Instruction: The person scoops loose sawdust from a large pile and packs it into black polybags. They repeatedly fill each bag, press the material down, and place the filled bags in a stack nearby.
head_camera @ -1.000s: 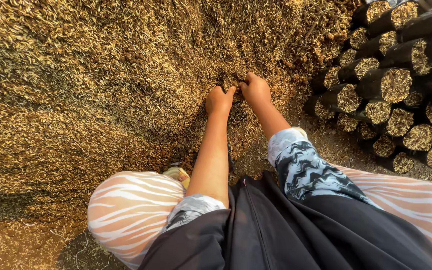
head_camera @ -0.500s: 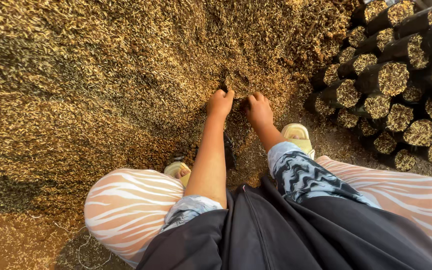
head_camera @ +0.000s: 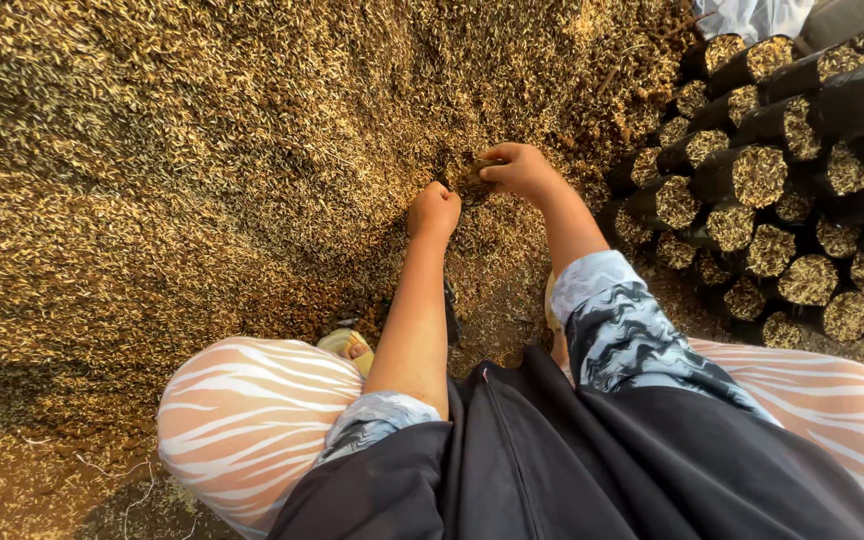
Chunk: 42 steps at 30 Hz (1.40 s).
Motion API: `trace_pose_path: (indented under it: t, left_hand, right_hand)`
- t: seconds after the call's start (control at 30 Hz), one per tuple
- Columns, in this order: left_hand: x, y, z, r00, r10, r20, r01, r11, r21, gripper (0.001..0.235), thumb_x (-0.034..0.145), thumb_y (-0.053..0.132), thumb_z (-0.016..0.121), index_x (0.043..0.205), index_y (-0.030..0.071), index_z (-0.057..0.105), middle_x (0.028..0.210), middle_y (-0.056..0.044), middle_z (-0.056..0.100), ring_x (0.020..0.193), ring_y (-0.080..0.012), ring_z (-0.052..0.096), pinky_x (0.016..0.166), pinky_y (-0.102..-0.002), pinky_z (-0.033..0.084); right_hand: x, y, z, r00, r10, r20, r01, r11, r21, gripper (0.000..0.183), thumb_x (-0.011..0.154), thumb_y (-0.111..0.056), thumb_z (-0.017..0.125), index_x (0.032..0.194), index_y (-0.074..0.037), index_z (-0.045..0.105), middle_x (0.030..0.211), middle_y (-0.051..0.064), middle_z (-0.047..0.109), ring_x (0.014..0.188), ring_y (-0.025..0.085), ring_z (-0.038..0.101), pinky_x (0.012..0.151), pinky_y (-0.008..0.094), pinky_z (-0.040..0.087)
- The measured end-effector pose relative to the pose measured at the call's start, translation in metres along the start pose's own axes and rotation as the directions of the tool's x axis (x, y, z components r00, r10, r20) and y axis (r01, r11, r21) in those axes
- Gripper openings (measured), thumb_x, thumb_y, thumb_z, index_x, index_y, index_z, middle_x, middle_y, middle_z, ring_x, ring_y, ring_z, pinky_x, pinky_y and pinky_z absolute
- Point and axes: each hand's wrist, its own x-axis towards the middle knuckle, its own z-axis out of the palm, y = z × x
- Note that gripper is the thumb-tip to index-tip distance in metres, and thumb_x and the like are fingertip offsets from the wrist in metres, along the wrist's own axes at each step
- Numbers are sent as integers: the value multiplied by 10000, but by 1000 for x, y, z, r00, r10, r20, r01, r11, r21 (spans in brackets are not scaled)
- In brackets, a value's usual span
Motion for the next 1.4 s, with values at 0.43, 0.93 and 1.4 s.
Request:
trace_pose_path:
  t: [0.43, 0.93, 1.4]
  left_hand:
    - [-7, 4, -8, 1000, -9, -17, 8, 1000, -22, 207, 942, 278, 567, 839, 107, 620, 752, -65, 627, 691, -245, 621, 630, -426, 486]
    - [-10, 19, -25, 995, 28, -97, -33, 998, -50, 289, 942, 359, 643, 1076, 103, 643, 965, -114, 687, 762, -265, 689, 670, -402, 558]
    - [34, 4, 25, 823, 316, -471, -385, 921, -56, 104, 938, 234, 720, 962, 138, 752, 1056, -51, 685, 966, -254, 670, 820, -399, 571]
  right_hand:
    - [-64, 25, 82, 826, -562, 53, 305, 365, -880, 727, 858, -111, 529, 1556, -31, 342, 1641, 180, 318, 1531, 347, 266, 1229, 595, 142]
    - [-39, 17, 72, 777, -566, -275, 272, 696, -664, 463, 874, -107, 612, 1322, -207, 672, 1425, 62, 629, 1380, 266, 498, 1207, 480, 363]
    - [17, 24, 65, 819, -347, -457, 224, 927, -302, 192, 906, -237, 747, 1053, -127, 804, 1031, 83, 687, 945, 244, 675, 823, 372, 551]
